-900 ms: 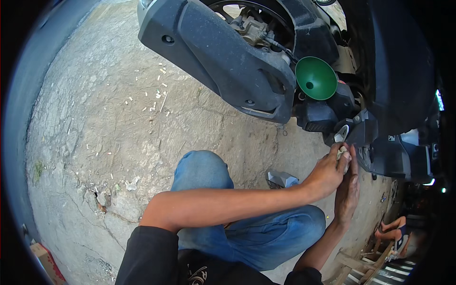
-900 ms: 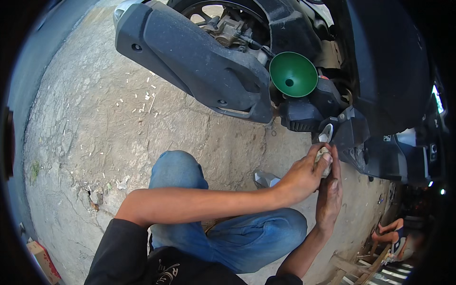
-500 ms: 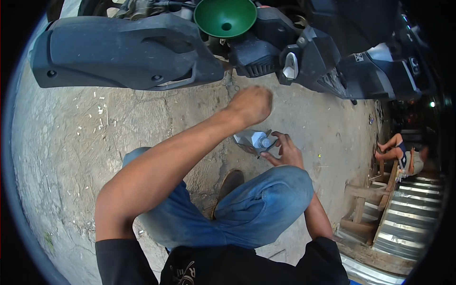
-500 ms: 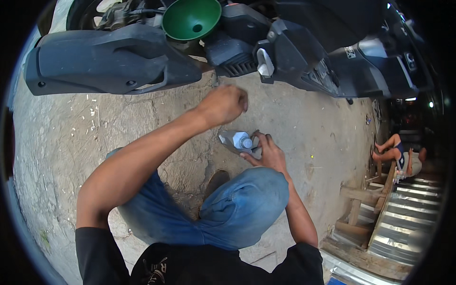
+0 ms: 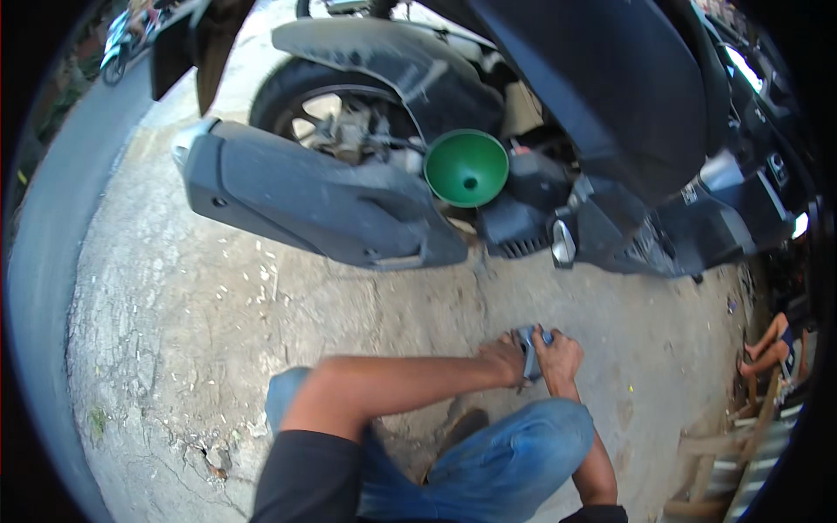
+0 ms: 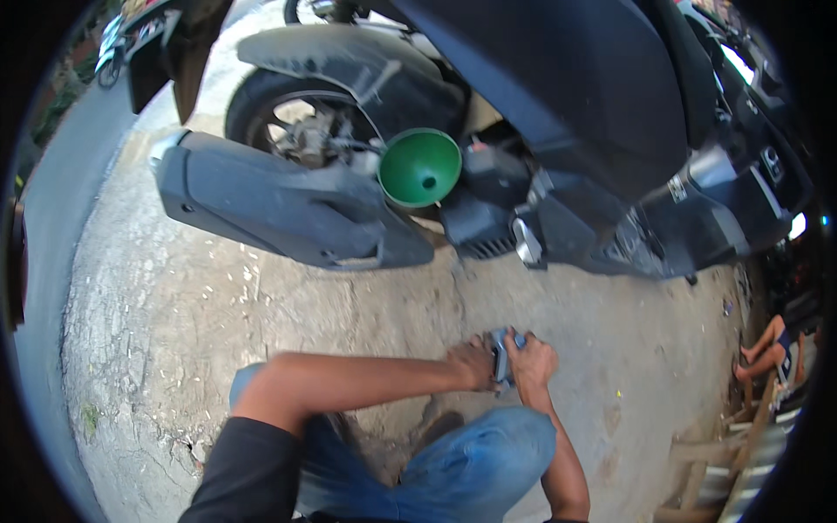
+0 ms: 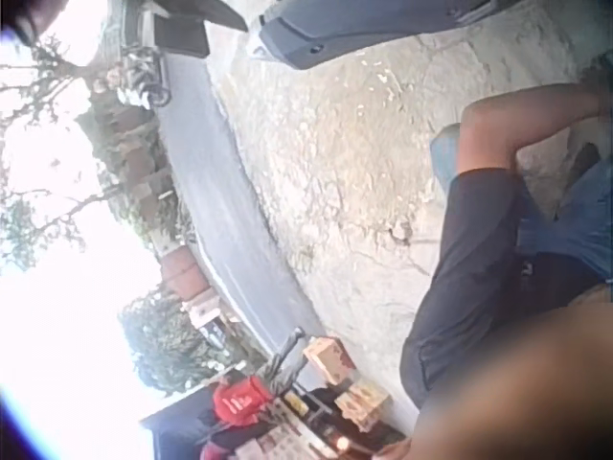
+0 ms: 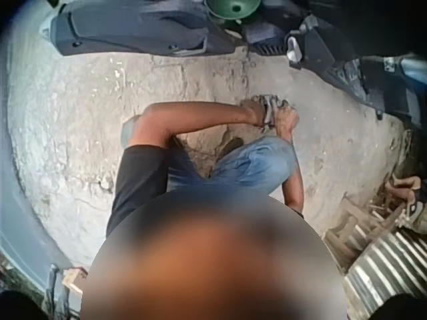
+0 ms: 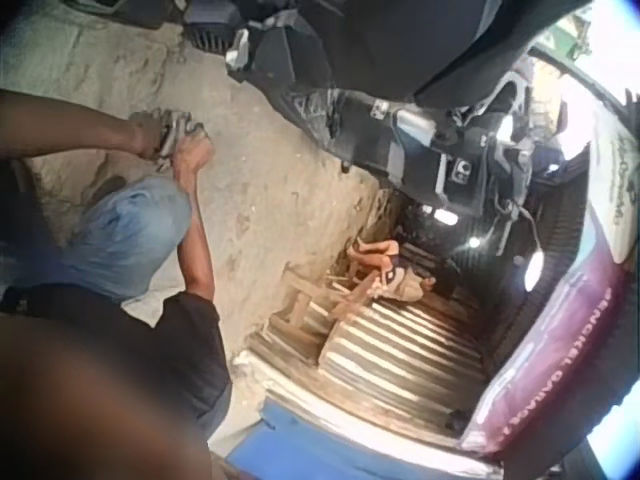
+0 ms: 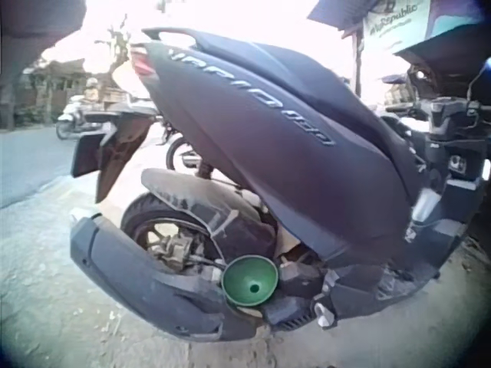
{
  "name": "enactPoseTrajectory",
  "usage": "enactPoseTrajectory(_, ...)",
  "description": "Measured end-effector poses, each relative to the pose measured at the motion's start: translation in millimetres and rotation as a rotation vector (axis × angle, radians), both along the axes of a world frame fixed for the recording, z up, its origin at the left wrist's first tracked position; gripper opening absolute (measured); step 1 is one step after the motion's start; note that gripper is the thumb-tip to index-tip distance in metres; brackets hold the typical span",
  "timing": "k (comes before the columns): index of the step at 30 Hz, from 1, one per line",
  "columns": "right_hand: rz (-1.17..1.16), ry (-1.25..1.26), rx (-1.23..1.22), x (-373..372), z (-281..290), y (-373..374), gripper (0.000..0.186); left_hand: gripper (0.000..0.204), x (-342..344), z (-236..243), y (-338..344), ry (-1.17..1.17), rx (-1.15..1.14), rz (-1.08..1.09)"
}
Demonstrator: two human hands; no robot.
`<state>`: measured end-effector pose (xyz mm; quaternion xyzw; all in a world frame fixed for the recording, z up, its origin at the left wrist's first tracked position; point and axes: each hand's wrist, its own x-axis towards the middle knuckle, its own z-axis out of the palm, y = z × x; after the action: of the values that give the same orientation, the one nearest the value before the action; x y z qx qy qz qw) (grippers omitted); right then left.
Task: The recorder pours oil into a motorcycle using a funnel, then cleans the area and uses pliers.
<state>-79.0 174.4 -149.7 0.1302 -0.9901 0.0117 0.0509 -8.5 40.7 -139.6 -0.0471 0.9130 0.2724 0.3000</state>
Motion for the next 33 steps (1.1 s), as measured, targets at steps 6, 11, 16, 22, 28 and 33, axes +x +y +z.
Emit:
enactPoseTrajectory(6,-0.189,-0.128,-0.024,-14.6,15.9,-5.1,0.066,0.128,-20.6,-50.8,54.7,0.233,-0.001,0.323)
enactPoseTrajectory(11,-0.121,-0.078,-0.041,-13.9,12.1,-22.9,0.062,0.117,-15.5,-74.7,48.0,0.553,0.007,0.494)
enactPoseTrajectory(16,-0.079,-0.051,0.037,-21.4,3.5,-22.6,0.057,0.104,-18.5,-67.9,63.0,0.505,-0.085,0.534)
enactPoseTrajectory(22,-0.158,-0.089,0.093,-27.0,13.8,-44.2,0.058,0.086,-19.1,-87.2,72.0,0.758,-0.248,0.541)
enactPoseTrajectory(28,-0.076,-0.092,-0.031,-39.2,3.0,-41.2,0.058,0.097,-30.6,-68.2,56.3,0.602,-0.162,0.622)
enactPoseTrajectory(33,0.124,-0.131,-0.179,-48.1,-9.8,-12.1,0.051,0.119,-16.6,-74.2,10.5,0.637,0.27,0.332)
